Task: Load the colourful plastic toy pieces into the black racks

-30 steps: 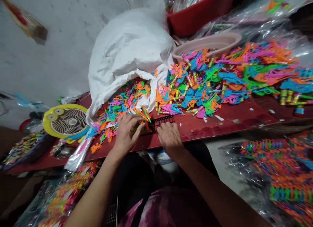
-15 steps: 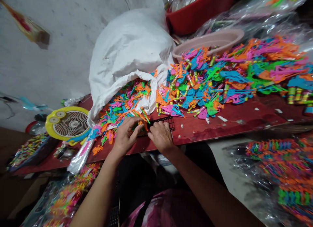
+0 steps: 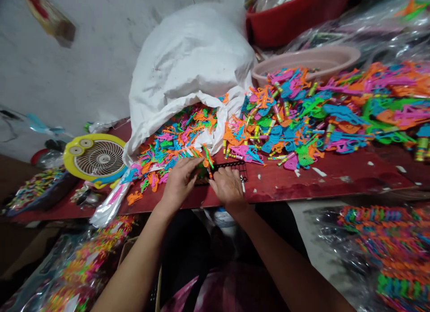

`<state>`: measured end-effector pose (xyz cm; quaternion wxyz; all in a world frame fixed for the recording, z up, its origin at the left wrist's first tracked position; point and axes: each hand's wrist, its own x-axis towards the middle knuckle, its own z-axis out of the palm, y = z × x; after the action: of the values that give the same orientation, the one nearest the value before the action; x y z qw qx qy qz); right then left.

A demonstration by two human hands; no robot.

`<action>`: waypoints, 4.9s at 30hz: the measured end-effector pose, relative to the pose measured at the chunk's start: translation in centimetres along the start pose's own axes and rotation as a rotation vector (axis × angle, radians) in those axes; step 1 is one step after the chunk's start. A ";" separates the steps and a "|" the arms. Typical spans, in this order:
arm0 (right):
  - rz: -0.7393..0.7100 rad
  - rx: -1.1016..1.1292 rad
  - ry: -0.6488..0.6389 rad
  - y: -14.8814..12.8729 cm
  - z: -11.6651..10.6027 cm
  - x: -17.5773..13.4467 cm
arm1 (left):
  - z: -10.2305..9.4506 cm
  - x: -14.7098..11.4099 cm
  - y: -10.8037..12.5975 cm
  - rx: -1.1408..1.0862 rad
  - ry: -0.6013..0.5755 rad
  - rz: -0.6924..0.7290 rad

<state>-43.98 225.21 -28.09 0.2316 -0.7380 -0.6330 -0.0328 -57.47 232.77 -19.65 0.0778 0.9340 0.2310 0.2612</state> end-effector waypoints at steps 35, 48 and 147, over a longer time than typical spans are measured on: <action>-0.041 -0.059 -0.122 -1.9 -0.3 0.5 | 2.0 -3.4 1.6 0.124 0.506 -0.129; -0.071 0.088 0.013 0.7 -1.2 -1.5 | 6.9 -8.7 -0.1 -0.083 0.520 -0.520; 0.106 -0.113 0.020 12.9 -4.3 -1.0 | 8.1 -6.5 -4.9 -0.047 0.151 -0.570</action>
<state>-30.89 221.44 -28.44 0.1971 -0.7821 -0.5878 -0.0636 -60.04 233.82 -30.75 0.1522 0.8074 0.4829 0.3029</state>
